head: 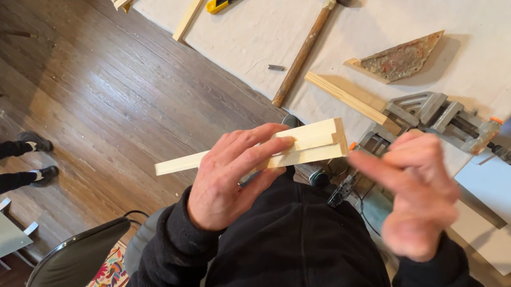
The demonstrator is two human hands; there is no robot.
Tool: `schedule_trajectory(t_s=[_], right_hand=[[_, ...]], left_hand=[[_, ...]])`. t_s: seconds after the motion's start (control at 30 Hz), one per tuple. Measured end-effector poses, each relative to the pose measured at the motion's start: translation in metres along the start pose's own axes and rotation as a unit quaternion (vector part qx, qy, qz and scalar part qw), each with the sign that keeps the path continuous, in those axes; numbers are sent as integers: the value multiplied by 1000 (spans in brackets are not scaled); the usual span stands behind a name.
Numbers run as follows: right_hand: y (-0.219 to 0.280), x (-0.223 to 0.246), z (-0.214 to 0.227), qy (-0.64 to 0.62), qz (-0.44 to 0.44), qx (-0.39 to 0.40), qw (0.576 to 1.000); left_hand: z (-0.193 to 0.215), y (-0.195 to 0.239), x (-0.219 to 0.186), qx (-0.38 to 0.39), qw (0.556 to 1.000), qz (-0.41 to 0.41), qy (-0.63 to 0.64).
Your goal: Assembling wooden picture frames by gluing the corners and securing them in a corner clamp.
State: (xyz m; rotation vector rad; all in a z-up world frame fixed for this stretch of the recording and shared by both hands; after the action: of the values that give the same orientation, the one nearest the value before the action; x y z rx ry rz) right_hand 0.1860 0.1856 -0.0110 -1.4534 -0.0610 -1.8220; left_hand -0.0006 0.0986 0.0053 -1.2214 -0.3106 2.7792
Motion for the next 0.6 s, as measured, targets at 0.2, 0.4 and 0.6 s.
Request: schedule_trajectory(t_s=[0.2, 0.4, 0.6], right_hand=[[17, -30, 26, -73, -76, -105, 989], [41, -69, 23, -405, -225, -92, 881], [177, -159, 45, -529, -366, -103, 759]], left_hand=[[-7, 1, 8, 4, 997, 25, 76], [-7, 0, 8, 4, 997, 24, 72], [-26, -17, 1, 27, 998, -23, 58]])
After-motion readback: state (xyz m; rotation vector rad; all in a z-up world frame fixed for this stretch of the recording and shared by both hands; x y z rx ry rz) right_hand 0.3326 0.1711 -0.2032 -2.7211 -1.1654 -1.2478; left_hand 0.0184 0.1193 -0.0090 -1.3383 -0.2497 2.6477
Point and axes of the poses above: each hand's wrist, its own y-axis away from the middle knuckle, its own z-axis out of the back of the hand, x = y × z, the point moved 9 cm from there along -y, towards the middle knuckle, and after that the axes turned 6 degrees about -z, right-handed, at the moved point
